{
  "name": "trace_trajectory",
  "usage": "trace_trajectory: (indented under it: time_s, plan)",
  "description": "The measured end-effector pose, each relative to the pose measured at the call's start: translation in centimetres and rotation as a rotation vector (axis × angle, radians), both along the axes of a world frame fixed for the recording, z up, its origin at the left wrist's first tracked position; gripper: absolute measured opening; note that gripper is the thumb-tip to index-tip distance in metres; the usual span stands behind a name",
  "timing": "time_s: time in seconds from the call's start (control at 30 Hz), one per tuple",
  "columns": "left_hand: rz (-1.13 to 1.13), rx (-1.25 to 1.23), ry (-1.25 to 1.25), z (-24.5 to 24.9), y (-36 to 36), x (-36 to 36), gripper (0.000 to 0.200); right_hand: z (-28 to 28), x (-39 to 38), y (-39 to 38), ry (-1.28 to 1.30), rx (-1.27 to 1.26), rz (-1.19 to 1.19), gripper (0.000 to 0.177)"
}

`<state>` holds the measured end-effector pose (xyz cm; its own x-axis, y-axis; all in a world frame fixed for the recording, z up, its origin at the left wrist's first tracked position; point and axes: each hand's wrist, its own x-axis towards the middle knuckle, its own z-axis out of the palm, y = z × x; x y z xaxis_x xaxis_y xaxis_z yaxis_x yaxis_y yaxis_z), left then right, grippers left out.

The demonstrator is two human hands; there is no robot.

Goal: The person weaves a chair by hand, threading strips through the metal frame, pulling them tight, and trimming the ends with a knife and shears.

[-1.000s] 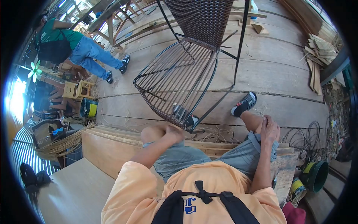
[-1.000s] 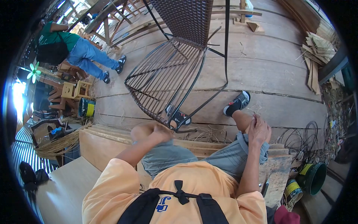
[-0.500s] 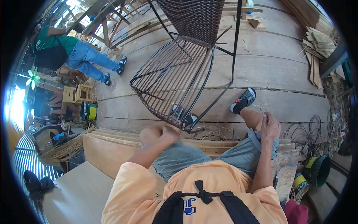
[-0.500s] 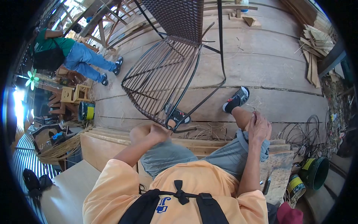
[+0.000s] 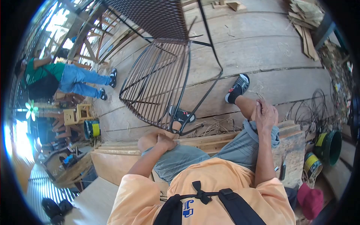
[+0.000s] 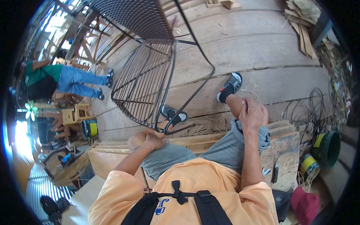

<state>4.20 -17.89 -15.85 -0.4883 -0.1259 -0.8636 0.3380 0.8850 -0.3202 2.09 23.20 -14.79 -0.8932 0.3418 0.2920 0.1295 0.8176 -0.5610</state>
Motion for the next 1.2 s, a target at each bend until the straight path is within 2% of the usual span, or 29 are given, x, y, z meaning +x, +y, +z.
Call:
trace_trajectory:
  time_s: [0.17, 0.3, 0.4, 0.47, 0.53, 0.6, 0.67, 0.73, 0.8, 0.87, 0.93, 0.97, 1.0, 1.1, 1.13, 1.17, 1.2]
  plan:
    - [0.011, -0.110, -0.111, 2.3, 1.9, -0.6, 0.066, -0.8, 0.2, 0.4, 0.087, -0.102, -0.036, 0.013]
    - [0.067, 0.011, -0.130, 5.4, 4.9, -0.8, 0.063, -0.3, -0.4, 1.0, 0.085, -0.188, -0.038, 0.014]
    - [-0.122, 0.194, -0.094, 6.8, 7.1, 1.2, 0.062, -0.2, -0.4, 1.6, 0.120, -0.190, -0.050, 0.016]
    - [-0.257, 0.232, -0.127, 3.9, 5.0, 1.7, 0.057, 0.0, -0.2, 1.6, 0.194, -0.264, -0.041, 0.020]
    - [-0.101, 0.271, 0.173, 0.8, 1.1, 2.1, 0.060, -0.2, 0.3, 2.0, 0.132, -0.505, -0.071, 0.021]
    - [-0.190, 0.092, 0.100, -0.2, -0.6, 0.2, 0.062, -0.7, 1.2, 4.4, 0.235, -1.041, -0.048, 0.023]
    - [-0.225, 0.018, 0.074, 0.4, -2.0, -0.1, 0.060, -0.6, 3.3, 7.8, 0.377, -1.508, -0.161, 0.021]
    - [-0.240, 0.026, 0.073, 0.5, -2.5, 0.3, 0.058, -0.5, 6.4, 11.3, 0.297, -1.201, -0.432, 0.024]
    - [-0.235, 0.069, 0.086, 0.8, -2.3, 0.8, 0.056, -0.3, 10.4, 13.2, 0.243, -1.017, -0.561, 0.021]
    - [-0.205, 0.165, 0.127, 2.0, -1.4, 1.1, 0.055, -3.5, 15.7, 15.8, 0.050, -0.832, -0.535, 0.025]
    - [-0.159, 0.293, 0.170, 5.0, 1.2, 2.0, 0.058, -4.1, 20.4, 15.1, -0.353, -0.422, -0.523, 0.028]
    - [-0.127, 0.353, 0.204, 6.7, 3.1, 2.4, 0.059, -5.1, 22.7, 14.2, -0.410, -0.358, -0.556, 0.031]
    - [-0.115, 0.390, 0.162, 8.0, 4.8, 2.7, 0.056, -5.4, 24.9, 12.8, -0.412, -0.031, -0.493, 0.031]
    - [-0.118, 0.457, 0.047, 10.1, 6.8, 1.7, 0.051, -3.8, 27.0, 7.1, -0.697, -0.186, -0.648, 0.043]
    - [-0.088, 0.495, 0.032, 10.7, 7.2, 0.7, 0.049, -6.5, 29.6, 6.8, -0.668, -0.070, -0.566, 0.046]
    - [-0.017, 0.767, 0.140, 11.0, 7.1, -0.2, 0.047, -8.2, 31.7, 5.4, -0.632, 0.084, -0.597, 0.049]
    - [0.041, 1.044, 0.255, 11.0, 7.1, -0.8, 0.044, -7.2, 31.5, 4.6, -0.923, -0.021, -0.530, 0.050]
